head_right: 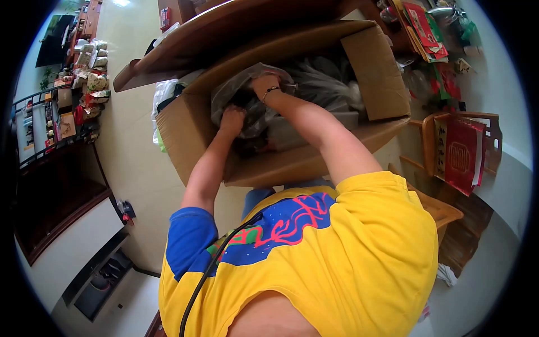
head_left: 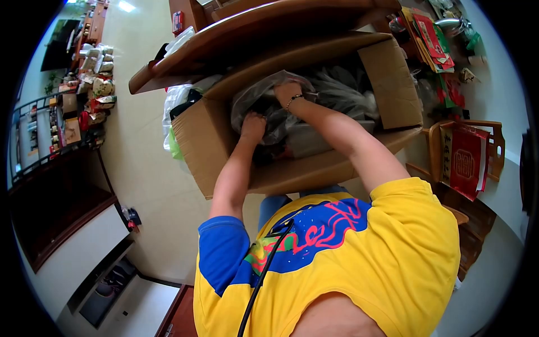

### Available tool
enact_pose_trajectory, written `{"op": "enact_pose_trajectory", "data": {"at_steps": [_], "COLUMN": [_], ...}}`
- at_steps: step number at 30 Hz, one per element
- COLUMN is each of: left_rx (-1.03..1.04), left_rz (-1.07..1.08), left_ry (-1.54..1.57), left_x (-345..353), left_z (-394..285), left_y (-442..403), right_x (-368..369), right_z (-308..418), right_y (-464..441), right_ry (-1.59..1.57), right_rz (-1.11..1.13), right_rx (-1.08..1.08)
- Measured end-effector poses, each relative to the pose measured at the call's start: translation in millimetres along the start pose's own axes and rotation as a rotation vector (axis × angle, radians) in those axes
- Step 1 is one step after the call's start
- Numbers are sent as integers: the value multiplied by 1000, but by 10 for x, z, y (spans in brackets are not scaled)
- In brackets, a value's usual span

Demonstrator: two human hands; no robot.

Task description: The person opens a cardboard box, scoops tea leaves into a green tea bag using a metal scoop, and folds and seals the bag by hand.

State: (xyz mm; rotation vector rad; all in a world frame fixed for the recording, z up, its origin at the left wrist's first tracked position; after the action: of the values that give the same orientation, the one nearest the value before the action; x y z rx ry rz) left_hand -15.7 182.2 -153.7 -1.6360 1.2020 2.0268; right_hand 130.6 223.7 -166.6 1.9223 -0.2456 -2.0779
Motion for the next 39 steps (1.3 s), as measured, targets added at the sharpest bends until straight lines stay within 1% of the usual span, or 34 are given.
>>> {"op": "enact_pose_trajectory", "data": {"at_steps": [1,2,3,4,6,7,8,9,10,12,14,16,18,19,20,21,22,25,27,28,30,31,33,34,35,37,39], "left_rx": [14,15,43,69,72,79,51,50,52,51,5,-11,-26,-37,-48,-48,-24,3,3,-1,-6,17,39,30,21,32,45], "left_rz": [89,97,86,71,46,23,93,93,101,106,84,60,32,-27,-88,-86,-91,-98,-102,-112,-125,-119,-110,-103,-96,-101,-113], "left_ry": [53,54,153,251,287,326,230,229,205,177,158,158,154,170,186,185,187,181,174,201,221,220,217,200,184,192,199], "left_x": [23,8,-155,-296,-491,-642,-714,-667,-574,-459,-395,-510,-645,-750,-821,-816,-815,-787,-787,-818,-834,-794,-741,-721,-701,-717,-745], "left_z": [-17,-12,-10,9,129,148,120,82,49,12,-19,-26,-24,-22,-15,-16,-35,-61,-76,-75,-51,-57,-70,-74,-72,-48,-43], "left_y": [14,81,176,254,381,431,433,418,397,364,370,436,483,505,514,507,500,486,500,518,506,493,471,471,473,512,529], "right_x": [-76,-143,-209,-178,-175,-145,-124,-126,-148,-318,-378,-267,-185,-175,-164,-156,-152,-78,-8,69,173,166,256,232,274,351,356], "right_z": [-1,34,88,137,235,272,347,402,414,438,418,405,330,317,322,345,352,342,335,309,204,274,426,476,442,370,291], "right_y": [60,136,178,176,146,113,73,49,73,142,124,49,-63,-63,-58,-54,-60,-117,-140,-160,-203,-182,-127,-139,-180,-212,-195], "right_ry": [-3,39,84,82,164,160,145,134,134,113,149,183,137,135,154,173,172,102,-13,-15,-348,-352,-253,-325,-330,-466,-512], "right_rz": [5,26,41,40,-54,-54,-68,-85,-88,-288,-267,-243,-154,-155,-154,-153,-151,-133,-178,-179,-83,-86,-50,-204,-203,-114,-147], "right_rx": [2,-43,-90,-93,-57,-57,-132,-208,-209,-189,-157,-127,-39,-39,-99,-159,-158,-172,-180,-179,-104,-104,-33,-5,-3,-17,-22]}}
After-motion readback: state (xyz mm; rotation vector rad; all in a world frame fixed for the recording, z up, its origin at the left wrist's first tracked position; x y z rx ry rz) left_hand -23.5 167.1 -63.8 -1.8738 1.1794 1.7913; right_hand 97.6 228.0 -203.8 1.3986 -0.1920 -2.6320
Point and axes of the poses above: each hand's wrist, its own y-axis away from the middle knuckle, its own x-axis out of the palm, z = x × y, the point moved 6 cm from there along -y, towards the middle knuckle, and after that the axes turned 6 degrees about -x, right-handed, at the moved point
